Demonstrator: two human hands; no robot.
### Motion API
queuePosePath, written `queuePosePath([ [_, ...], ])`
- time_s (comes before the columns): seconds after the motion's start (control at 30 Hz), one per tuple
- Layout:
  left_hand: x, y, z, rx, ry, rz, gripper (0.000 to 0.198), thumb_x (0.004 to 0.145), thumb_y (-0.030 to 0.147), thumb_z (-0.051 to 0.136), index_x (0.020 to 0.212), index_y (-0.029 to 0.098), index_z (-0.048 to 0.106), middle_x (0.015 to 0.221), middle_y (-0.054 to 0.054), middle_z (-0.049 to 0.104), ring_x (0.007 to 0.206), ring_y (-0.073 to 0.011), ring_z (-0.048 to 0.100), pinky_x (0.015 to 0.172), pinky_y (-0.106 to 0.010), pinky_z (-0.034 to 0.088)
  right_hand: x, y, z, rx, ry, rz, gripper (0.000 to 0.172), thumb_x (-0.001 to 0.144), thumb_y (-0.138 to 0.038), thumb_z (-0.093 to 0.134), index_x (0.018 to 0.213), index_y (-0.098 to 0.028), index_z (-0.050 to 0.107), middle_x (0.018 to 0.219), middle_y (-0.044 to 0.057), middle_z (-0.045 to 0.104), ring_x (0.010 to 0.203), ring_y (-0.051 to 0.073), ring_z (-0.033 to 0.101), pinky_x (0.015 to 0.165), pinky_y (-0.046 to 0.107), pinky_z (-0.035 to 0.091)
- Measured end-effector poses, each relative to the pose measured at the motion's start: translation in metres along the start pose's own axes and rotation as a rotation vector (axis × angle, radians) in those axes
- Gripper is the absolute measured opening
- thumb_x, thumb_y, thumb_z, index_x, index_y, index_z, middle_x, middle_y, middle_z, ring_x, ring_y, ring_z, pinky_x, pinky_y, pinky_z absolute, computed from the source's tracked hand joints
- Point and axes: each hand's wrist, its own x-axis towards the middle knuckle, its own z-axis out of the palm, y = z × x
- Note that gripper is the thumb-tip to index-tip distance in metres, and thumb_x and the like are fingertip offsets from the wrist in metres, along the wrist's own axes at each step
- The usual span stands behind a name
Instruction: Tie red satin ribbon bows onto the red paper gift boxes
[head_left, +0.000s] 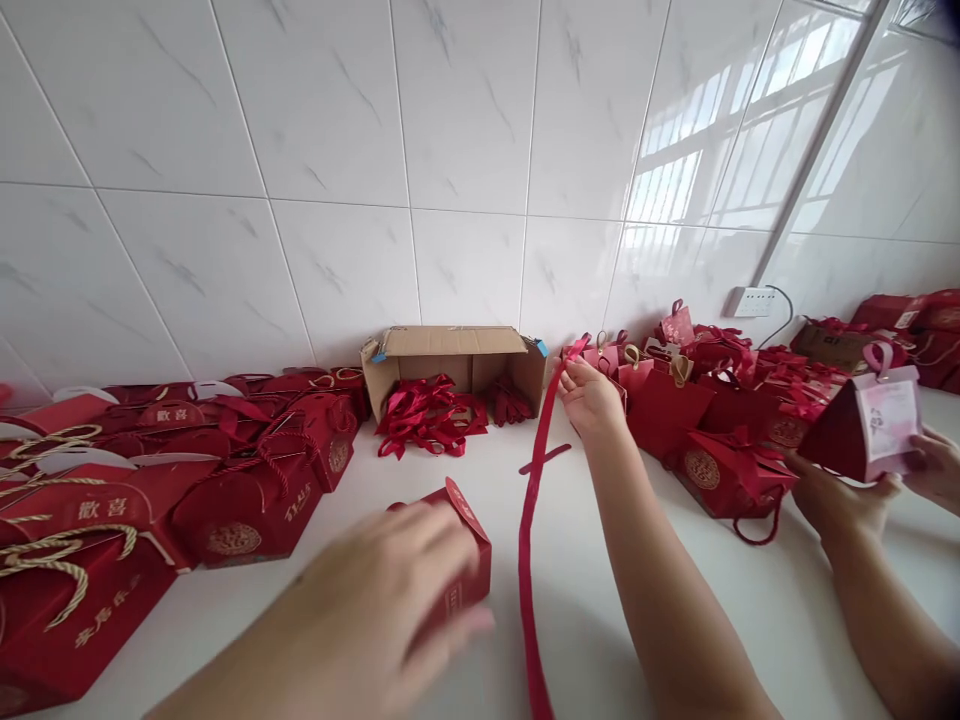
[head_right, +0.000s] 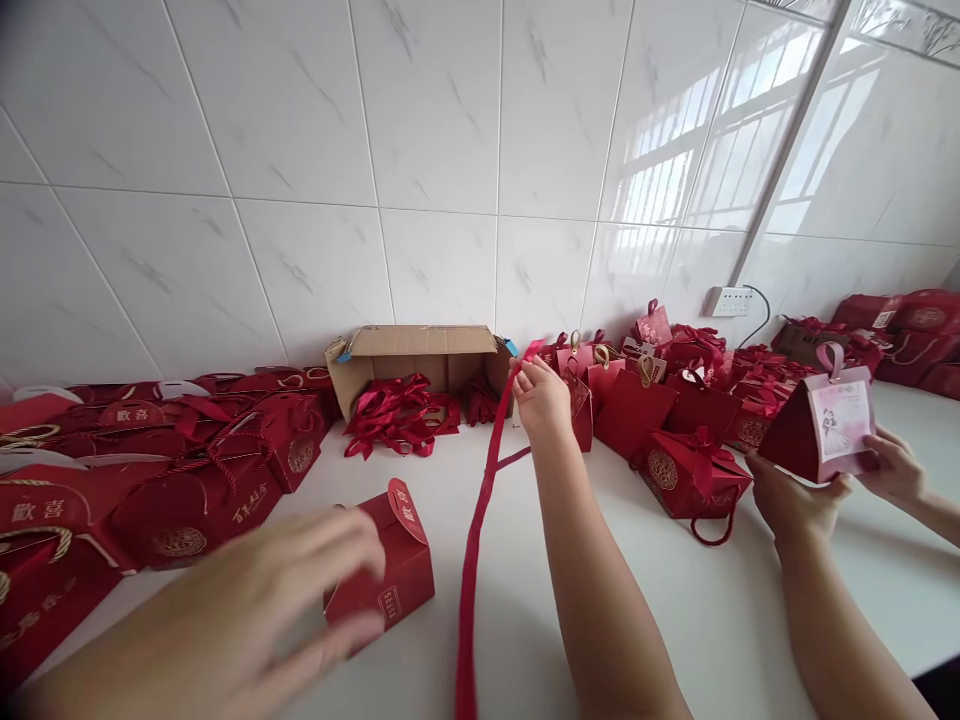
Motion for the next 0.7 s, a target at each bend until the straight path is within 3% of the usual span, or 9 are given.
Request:
queuePosePath([
  [0.07, 0.015, -0.017, -0.011, 0.064, 0.025, -0.237, 0.032, 0.085, 0.048, 0.044, 0.102, 0.025, 0.060, 0.102, -0.006, 0.063, 0.088, -0.0246, 0.060, 0.073, -0.033, 0.046, -0.004, -0.007, 0.003, -0.001, -0.027, -0.027, 0.014, 0.067, -0.006, 0.065, 0.070, -0.017, 0.057, 0.068, -0.001, 0.065, 0.070, 0.011, 0.066, 0.061, 0.018, 0.053],
  [0.17, 0.029, -0.034, -0.010, 0.045, -0.124, -0.440, 0.043, 0.079, 0.053, 0.049, 0.108, 0.022, 0.058, 0.106, -0.009, 0.060, 0.085, -0.0267, 0.061, 0.066, -0.034, 0.046, -0.018, -0.016, 0.010, -0.101, -0.118, -0.069, 0.009, 0.067, -0.019, 0.070, 0.071, -0.016, 0.063, 0.067, 0.000, 0.065, 0.064, 0.011, 0.063, 0.058, 0.020, 0.051],
  [0.27, 0.035, -0.040, -0.002, -0.010, -0.242, -0.427, 0.046, 0.073, 0.047, 0.056, 0.113, 0.023, 0.058, 0.108, -0.009, 0.060, 0.088, -0.0274, 0.062, 0.066, -0.033, 0.047, -0.036, -0.022, 0.014, -0.514, -0.392, -0.062, 0.022, 0.071, -0.037, 0.070, 0.072, -0.015, 0.067, 0.066, 0.001, 0.064, 0.060, 0.011, 0.058, 0.056, 0.022, 0.045],
  [0.37, 0.037, -0.045, -0.003, -0.053, -0.316, -0.375, 0.047, 0.073, 0.033, 0.056, 0.120, 0.028, 0.057, 0.117, -0.008, 0.060, 0.091, -0.0266, 0.063, 0.069, -0.031, 0.048, -0.049, -0.022, 0.016, -1.041, -0.822, 0.126, 0.030, 0.074, -0.045, 0.065, 0.067, -0.016, 0.066, 0.061, 0.000, 0.058, 0.054, 0.010, 0.048, 0.052, 0.022, 0.037],
  [0.47, 0.039, -0.052, -0.010, -0.070, -0.365, -0.332, 0.053, 0.072, 0.025, 0.054, 0.125, 0.033, 0.055, 0.131, -0.005, 0.054, 0.094, -0.0251, 0.064, 0.071, -0.030, 0.048, -0.055, -0.016, 0.019, -1.390, -1.187, 0.270, 0.032, 0.077, -0.044, 0.061, 0.063, -0.015, 0.062, 0.056, -0.003, 0.048, 0.051, 0.008, 0.037, 0.048, 0.023, 0.028],
  [0.57, 0.039, -0.056, -0.015, -0.084, -0.378, -0.308, 0.055, 0.072, 0.024, 0.055, 0.126, 0.035, 0.053, 0.136, -0.002, 0.051, 0.098, -0.0246, 0.063, 0.072, -0.029, 0.049, -0.058, -0.009, 0.024, -1.510, -1.352, 0.265, 0.029, 0.079, -0.039, 0.057, 0.063, -0.015, 0.059, 0.057, -0.004, 0.042, 0.052, 0.008, 0.033, 0.048, 0.023, 0.026],
  [0.7, 0.039, -0.052, -0.016, -0.078, -0.340, -0.295, 0.055, 0.070, 0.027, 0.059, 0.124, 0.035, 0.055, 0.132, 0.000, 0.054, 0.098, -0.0239, 0.063, 0.069, -0.027, 0.049, -0.067, -0.006, 0.031, -1.559, -1.416, 0.221, 0.027, 0.079, -0.037, 0.053, 0.062, -0.016, 0.056, 0.057, -0.004, 0.042, 0.052, 0.008, 0.034, 0.048, 0.023, 0.027],
])
